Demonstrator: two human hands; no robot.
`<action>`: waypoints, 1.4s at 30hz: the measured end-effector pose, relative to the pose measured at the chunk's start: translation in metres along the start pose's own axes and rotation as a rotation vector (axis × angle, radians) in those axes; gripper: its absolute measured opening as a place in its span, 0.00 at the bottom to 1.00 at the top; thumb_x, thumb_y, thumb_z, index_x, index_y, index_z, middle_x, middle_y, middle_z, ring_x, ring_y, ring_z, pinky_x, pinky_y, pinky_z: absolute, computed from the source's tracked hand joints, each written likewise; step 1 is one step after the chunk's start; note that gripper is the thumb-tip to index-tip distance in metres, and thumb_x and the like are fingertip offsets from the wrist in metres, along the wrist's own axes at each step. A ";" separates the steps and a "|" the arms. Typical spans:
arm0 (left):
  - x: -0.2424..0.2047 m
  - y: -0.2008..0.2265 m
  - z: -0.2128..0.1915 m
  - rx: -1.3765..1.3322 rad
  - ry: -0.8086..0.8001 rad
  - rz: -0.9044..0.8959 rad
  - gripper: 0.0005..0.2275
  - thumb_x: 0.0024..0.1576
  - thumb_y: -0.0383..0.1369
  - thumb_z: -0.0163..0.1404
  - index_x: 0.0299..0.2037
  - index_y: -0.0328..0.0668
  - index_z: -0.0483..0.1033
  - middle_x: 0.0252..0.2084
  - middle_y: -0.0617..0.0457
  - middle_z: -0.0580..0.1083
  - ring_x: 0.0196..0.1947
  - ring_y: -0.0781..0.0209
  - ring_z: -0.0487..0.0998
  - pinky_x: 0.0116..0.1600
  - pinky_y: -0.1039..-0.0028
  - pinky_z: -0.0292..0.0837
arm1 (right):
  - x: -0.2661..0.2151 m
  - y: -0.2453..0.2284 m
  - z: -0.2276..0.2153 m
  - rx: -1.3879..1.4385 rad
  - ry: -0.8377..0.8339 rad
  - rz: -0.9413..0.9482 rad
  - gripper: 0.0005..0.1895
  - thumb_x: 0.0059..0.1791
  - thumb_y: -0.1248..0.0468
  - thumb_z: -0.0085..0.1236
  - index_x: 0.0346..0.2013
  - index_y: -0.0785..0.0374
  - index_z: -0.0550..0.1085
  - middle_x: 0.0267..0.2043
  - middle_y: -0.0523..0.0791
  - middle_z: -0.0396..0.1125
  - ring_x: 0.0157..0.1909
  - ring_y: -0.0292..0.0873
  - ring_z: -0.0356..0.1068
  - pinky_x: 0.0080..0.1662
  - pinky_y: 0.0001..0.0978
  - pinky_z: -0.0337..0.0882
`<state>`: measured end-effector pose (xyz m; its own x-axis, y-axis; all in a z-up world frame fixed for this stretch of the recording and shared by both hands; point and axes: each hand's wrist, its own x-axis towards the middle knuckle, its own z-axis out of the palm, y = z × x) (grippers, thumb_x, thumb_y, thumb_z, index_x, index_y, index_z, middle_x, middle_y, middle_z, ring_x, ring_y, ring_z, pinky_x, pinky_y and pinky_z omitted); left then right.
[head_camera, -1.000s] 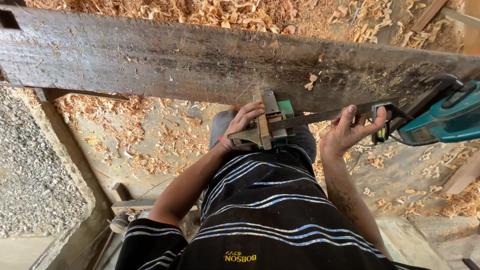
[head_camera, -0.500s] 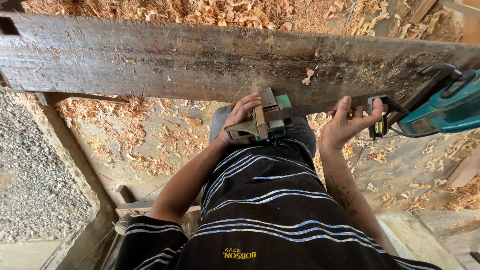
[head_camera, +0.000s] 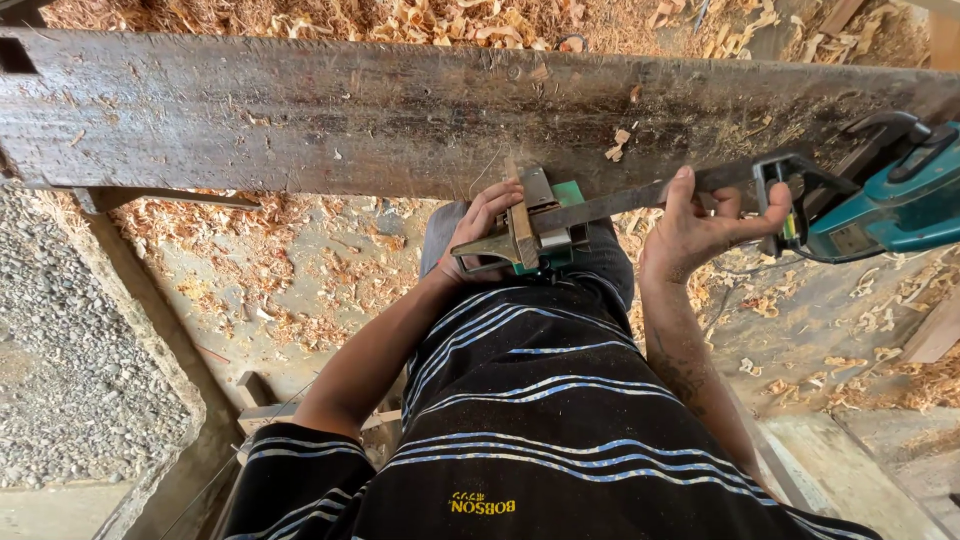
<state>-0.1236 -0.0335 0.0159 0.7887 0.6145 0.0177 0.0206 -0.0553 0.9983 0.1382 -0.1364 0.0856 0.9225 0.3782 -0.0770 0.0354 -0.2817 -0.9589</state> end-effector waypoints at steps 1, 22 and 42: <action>0.001 0.001 0.000 0.010 0.006 0.021 0.37 0.48 0.41 0.64 0.68 0.38 0.63 0.70 0.42 0.64 0.75 0.42 0.64 0.75 0.59 0.66 | -0.001 -0.005 0.002 -0.017 0.029 -0.015 0.46 0.58 0.77 0.63 0.72 0.48 0.39 0.49 0.51 0.65 0.45 0.41 0.73 0.43 0.30 0.77; 0.012 0.001 0.009 -0.046 0.188 -0.054 0.45 0.43 0.38 0.64 0.75 0.40 0.59 0.68 0.41 0.63 0.70 0.46 0.68 0.74 0.58 0.69 | 0.022 0.014 -0.003 -0.145 -0.707 -0.313 0.08 0.61 0.62 0.53 0.53 0.61 0.73 0.56 0.45 0.62 0.46 0.36 0.65 0.42 0.29 0.69; -0.011 0.010 0.054 -0.136 0.549 0.032 0.29 0.47 0.23 0.61 0.62 0.40 0.67 0.62 0.46 0.69 0.66 0.52 0.70 0.72 0.63 0.68 | 0.016 0.006 0.010 -0.060 -1.223 -0.181 0.19 0.55 0.51 0.58 0.44 0.66 0.73 0.52 0.47 0.59 0.44 0.36 0.64 0.42 0.26 0.69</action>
<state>-0.0988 -0.0838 0.0228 0.3513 0.9355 0.0382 -0.1064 -0.0006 0.9943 0.1495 -0.1231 0.0762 -0.0614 0.9817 -0.1802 0.1722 -0.1674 -0.9707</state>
